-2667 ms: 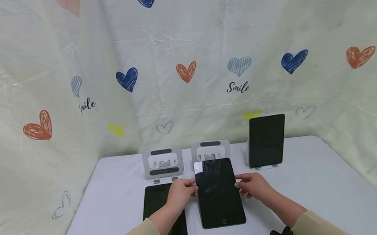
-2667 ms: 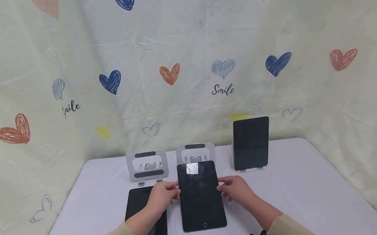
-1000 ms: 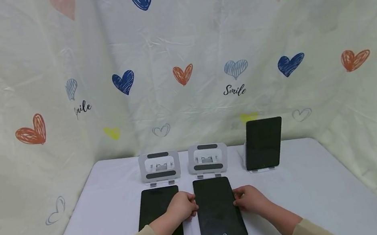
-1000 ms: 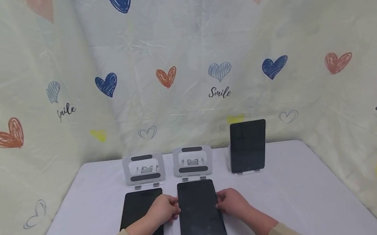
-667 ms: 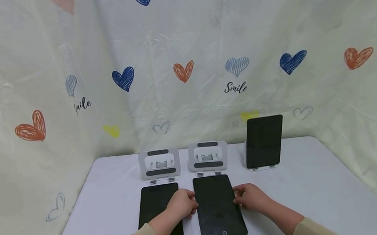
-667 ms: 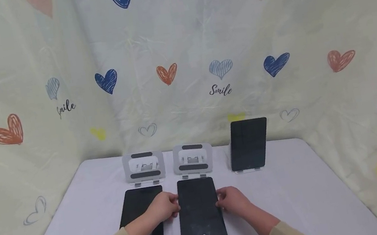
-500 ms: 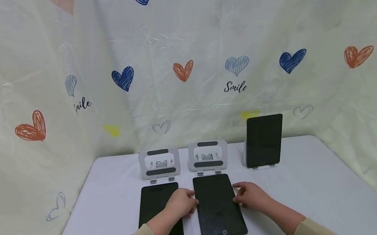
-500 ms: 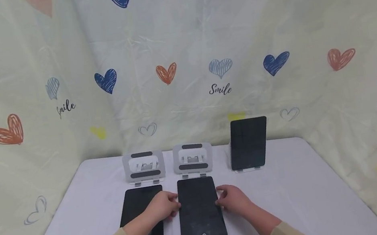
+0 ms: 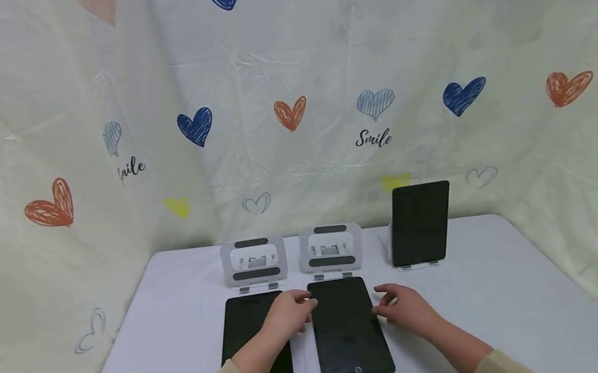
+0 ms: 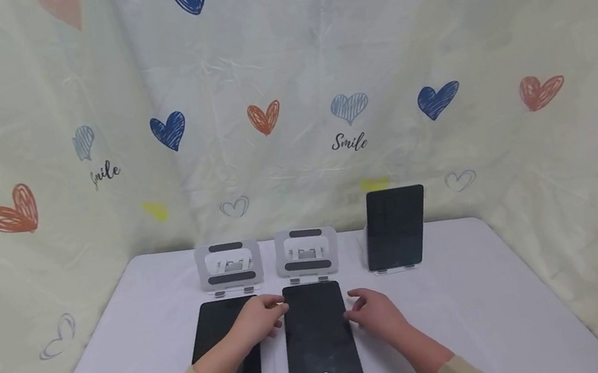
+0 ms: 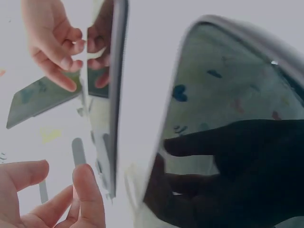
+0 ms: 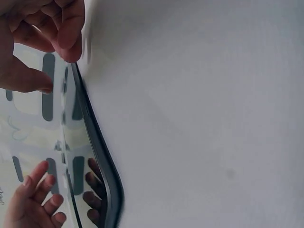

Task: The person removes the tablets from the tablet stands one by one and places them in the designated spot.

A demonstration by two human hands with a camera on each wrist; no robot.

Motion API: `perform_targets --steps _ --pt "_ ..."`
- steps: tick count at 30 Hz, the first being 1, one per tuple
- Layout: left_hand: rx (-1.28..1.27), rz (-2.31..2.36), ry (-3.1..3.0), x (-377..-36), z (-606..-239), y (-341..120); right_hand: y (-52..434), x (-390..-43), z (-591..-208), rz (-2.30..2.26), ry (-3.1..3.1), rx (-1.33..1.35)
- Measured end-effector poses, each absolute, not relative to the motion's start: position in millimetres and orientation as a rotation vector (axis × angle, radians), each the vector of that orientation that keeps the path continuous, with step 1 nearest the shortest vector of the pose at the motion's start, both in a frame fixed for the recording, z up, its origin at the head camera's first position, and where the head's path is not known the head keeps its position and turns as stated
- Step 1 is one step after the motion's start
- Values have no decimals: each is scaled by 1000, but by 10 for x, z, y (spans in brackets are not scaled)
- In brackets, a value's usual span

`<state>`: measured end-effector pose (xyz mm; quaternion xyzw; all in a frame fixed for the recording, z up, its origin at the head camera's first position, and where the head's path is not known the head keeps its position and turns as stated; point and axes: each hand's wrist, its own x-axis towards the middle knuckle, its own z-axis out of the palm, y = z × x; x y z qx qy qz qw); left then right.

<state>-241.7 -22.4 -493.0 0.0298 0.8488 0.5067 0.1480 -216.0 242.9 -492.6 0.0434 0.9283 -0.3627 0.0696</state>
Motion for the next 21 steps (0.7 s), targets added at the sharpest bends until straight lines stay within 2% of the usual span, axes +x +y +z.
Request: perform_targets --steps 21 --pt "307 1515 2668 -2604 -4814 272 2969 -2320 -4772 -1121 2947 102"
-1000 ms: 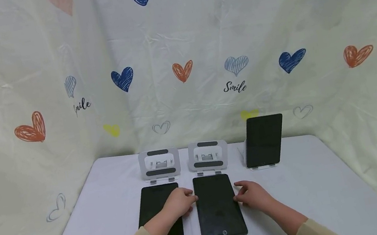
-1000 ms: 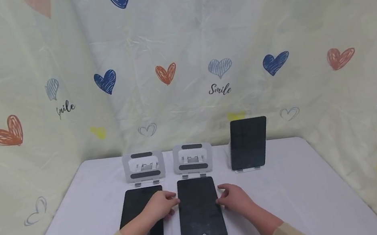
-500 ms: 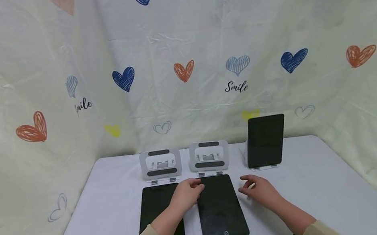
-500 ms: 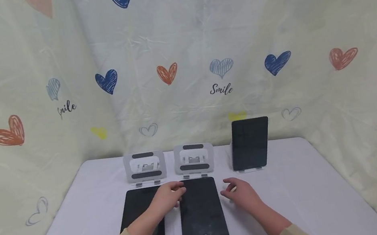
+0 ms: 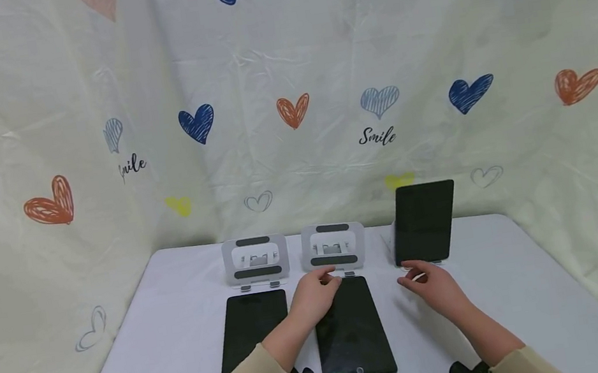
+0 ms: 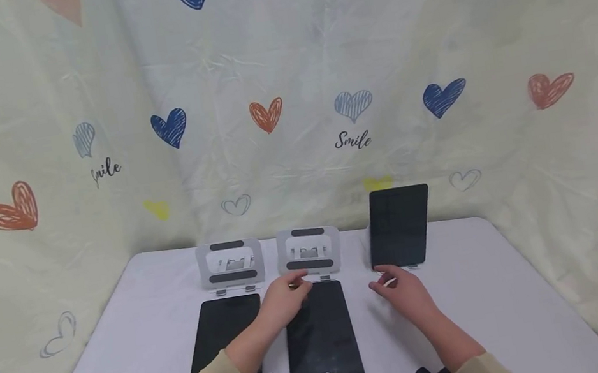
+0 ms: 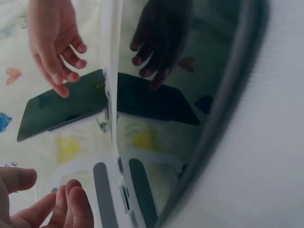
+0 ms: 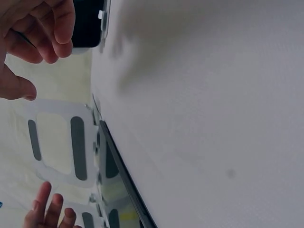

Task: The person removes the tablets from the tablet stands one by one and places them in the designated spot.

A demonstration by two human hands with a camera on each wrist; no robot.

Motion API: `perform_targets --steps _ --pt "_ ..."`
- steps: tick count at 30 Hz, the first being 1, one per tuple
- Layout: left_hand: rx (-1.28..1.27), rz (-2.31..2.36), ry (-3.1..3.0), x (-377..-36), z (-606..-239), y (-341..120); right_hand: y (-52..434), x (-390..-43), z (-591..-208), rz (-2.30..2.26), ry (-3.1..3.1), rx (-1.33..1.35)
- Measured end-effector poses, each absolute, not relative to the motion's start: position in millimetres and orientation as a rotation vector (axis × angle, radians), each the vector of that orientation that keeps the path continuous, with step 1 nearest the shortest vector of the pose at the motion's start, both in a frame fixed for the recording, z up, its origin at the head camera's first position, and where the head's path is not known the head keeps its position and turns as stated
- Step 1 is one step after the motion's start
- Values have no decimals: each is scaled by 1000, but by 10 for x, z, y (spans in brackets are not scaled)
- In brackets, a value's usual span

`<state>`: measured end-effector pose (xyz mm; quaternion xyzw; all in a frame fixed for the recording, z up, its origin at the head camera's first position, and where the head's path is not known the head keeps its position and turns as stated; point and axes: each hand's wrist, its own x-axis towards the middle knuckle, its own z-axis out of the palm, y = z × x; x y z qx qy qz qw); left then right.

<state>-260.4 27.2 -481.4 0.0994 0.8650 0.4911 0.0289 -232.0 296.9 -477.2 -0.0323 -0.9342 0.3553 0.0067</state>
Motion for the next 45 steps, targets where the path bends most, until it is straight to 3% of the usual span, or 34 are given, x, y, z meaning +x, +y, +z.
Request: perform_targets --steps 12,26,45 --pt "359 1599 2607 -2701 -4751 688 3354 -2342 -4596 1128 -2867 -125" --pt "393 1720 2579 -2940 -4697 1256 3795 -2553 -4519 1221 -2681 -329" --pt "309 1797 2550 -3154 -4596 1710 3879 -2952 -4517 1243 -2500 -450"
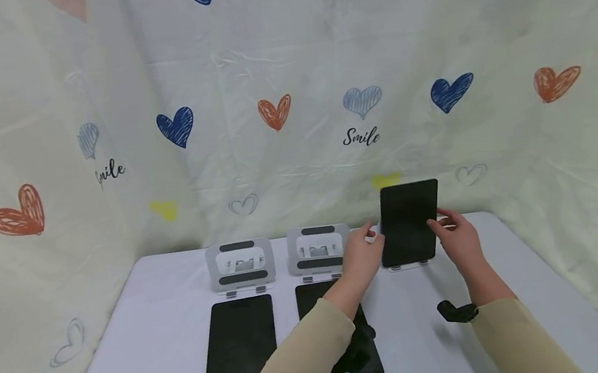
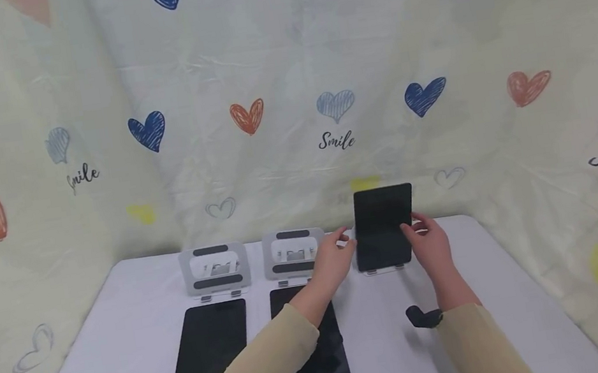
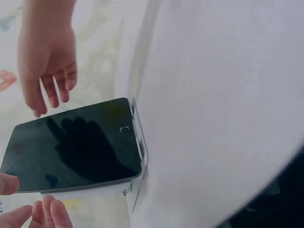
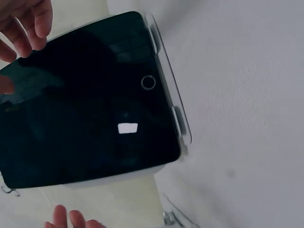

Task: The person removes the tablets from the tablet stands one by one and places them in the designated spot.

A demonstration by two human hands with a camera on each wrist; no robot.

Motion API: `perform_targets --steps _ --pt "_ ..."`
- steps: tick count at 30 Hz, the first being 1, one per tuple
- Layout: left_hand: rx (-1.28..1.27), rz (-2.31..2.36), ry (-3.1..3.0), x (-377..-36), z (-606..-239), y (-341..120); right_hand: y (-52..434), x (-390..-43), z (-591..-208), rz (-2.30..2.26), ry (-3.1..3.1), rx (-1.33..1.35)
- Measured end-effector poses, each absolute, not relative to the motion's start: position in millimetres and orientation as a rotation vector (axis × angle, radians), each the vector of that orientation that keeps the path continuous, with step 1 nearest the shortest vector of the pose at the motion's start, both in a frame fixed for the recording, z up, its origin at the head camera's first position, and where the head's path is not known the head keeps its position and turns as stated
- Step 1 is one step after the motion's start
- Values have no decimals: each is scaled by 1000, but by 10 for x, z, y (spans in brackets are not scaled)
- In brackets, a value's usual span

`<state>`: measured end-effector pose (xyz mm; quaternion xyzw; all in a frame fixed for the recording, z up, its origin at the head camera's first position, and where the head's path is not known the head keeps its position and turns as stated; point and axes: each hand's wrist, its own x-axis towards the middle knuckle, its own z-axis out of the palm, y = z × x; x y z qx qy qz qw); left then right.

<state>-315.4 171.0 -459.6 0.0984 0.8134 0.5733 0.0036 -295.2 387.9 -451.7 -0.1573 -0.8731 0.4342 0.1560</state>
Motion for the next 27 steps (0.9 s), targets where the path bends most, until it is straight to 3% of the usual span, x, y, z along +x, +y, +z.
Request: perform_targets --steps 27 --pt "358 1820 2670 -3263 -4624 1909 4109 -3106 -4672 1164 -2477 -295"
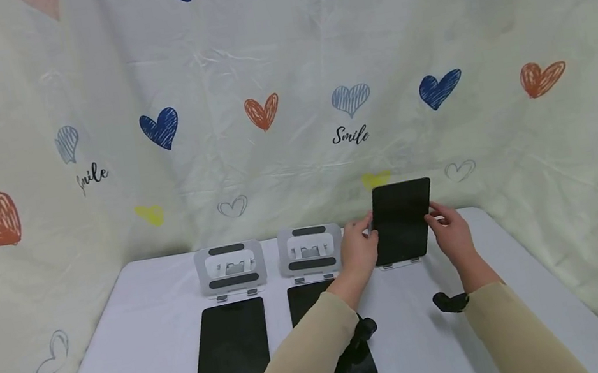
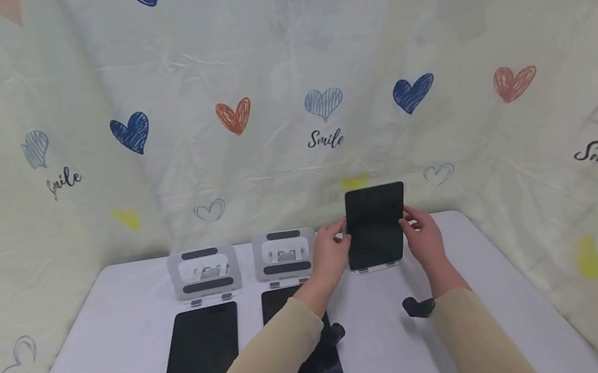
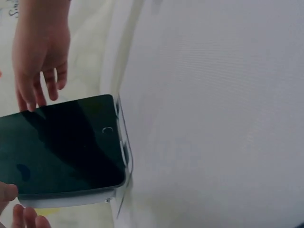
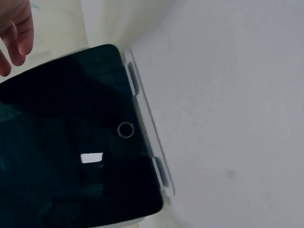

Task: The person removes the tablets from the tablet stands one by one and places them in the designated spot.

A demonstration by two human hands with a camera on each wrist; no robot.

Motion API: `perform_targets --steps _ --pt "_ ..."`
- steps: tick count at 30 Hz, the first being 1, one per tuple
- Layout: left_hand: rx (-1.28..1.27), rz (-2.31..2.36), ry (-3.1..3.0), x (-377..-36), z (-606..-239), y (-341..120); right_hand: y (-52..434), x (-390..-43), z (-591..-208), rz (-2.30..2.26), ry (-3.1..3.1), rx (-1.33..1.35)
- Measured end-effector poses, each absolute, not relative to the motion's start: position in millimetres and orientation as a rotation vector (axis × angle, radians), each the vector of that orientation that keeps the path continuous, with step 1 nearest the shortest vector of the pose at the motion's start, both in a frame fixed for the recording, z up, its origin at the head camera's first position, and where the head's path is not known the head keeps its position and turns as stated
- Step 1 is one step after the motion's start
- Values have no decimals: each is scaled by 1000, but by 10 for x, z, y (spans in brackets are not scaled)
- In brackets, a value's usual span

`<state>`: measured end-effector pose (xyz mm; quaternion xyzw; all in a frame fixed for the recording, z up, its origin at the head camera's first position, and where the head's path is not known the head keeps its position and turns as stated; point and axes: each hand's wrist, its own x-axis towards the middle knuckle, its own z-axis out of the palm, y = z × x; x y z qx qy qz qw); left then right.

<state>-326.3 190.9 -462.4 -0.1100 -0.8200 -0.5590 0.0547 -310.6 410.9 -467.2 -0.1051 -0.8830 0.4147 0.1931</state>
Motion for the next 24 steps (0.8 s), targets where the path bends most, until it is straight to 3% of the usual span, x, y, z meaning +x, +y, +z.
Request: perform_targets --steps 24 --pt "-294 -1499 -2386 -3307 -4831 1987 4162 -3046 -4748 1402 -2315 -409"
